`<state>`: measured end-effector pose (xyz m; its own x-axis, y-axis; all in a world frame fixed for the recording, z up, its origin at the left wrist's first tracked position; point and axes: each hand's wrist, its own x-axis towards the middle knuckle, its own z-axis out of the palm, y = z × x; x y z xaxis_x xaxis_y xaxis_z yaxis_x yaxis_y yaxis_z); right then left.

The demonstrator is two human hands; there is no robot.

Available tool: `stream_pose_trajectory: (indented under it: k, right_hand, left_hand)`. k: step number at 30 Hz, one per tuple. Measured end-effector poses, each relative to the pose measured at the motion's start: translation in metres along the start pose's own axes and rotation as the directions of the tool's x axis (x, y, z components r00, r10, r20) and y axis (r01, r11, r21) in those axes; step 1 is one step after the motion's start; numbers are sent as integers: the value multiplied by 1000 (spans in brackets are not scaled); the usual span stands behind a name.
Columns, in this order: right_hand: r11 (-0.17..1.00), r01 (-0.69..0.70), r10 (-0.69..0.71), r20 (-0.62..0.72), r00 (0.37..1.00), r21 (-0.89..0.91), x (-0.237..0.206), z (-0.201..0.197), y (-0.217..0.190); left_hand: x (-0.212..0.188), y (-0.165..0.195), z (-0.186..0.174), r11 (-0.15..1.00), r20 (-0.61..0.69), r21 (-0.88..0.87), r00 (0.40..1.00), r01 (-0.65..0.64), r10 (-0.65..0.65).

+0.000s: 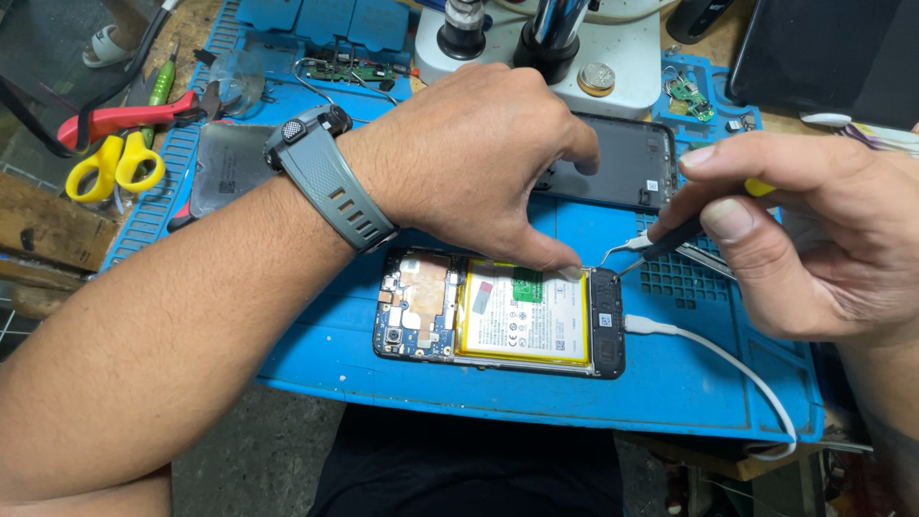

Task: The person removes internal components from a mobile phone, using tweezers and a screwdriver to detach flex cables and screws, and handles the battery and circuit board on a blue mat.

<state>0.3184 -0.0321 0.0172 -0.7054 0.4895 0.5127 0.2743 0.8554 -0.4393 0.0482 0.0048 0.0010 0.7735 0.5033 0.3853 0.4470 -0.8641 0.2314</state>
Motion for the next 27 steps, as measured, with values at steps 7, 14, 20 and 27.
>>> stream_pose_trajectory:
  k: [7, 14, 20, 27]
  right_hand:
    - [1000, 11, -11, 3, 1000, 5, 2, 1, -2]
    - [1000, 2, -2, -6, 1000, 1, 2, 2, -3]
    - [1000, -11, 11, -4, 1000, 22, 1, 2, -4]
    - [999, 13, -12, -15, 1000, 33, -1, 4, 0]
  left_hand:
    - [1, 2, 1, 999, 38, -7, 999, 37, -37]
    - [0, 2, 0, 1000, 33, -15, 999, 27, -26]
    - [0, 2, 0, 1000, 35, -12, 999, 25, -24]
    - [-1, 3, 0, 999, 29, -26, 999, 23, -22]
